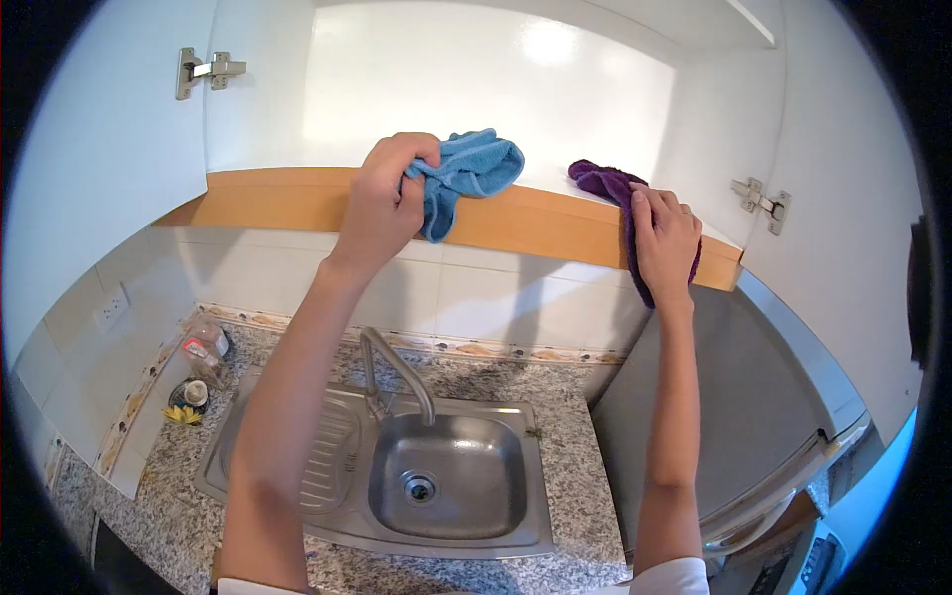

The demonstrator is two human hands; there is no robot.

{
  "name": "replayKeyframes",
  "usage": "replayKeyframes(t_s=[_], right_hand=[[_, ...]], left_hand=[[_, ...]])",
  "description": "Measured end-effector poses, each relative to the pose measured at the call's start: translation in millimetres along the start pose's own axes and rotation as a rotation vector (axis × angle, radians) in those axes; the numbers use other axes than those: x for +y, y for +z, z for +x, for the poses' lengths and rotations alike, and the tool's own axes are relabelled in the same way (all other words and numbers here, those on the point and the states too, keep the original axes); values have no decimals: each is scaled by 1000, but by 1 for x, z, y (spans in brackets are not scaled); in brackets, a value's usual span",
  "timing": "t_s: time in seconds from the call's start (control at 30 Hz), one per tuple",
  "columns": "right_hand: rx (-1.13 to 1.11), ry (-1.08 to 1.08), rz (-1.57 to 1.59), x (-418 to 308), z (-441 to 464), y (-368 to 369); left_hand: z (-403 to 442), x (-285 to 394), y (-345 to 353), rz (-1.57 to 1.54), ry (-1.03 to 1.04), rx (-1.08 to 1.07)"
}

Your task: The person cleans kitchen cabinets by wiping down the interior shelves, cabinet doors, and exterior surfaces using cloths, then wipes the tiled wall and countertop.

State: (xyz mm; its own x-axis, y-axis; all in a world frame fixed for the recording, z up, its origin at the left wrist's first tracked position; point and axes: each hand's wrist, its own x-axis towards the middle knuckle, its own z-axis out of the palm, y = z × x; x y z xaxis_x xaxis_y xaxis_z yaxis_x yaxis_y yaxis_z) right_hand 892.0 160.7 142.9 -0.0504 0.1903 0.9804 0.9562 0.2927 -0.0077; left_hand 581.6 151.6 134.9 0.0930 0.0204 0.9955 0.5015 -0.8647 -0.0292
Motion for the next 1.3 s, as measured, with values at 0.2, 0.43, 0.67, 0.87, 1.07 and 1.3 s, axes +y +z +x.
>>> replayKeyframes(t_s=[0.2, 0.43, 0.67, 0.87, 1.07, 1.3], right_hand=[[172, -33, -250, -18, -4, -1], [221, -128, 351, -119, -38, 9], [325, -13, 462, -149, -34, 37], [392, 64, 506, -154, -33, 47], [367, 54, 568, -134, -47, 35], [141, 102, 574, -102, -118, -8]], left_hand=[[3, 4, 4, 15, -46, 49], [2, 3, 7, 33, -93, 91], [3, 4, 6, 44, -130, 70], [1, -1, 8, 30, -76, 79], [0, -1, 8, 23, -46, 104], [1, 2, 6, 59, -53, 95]])
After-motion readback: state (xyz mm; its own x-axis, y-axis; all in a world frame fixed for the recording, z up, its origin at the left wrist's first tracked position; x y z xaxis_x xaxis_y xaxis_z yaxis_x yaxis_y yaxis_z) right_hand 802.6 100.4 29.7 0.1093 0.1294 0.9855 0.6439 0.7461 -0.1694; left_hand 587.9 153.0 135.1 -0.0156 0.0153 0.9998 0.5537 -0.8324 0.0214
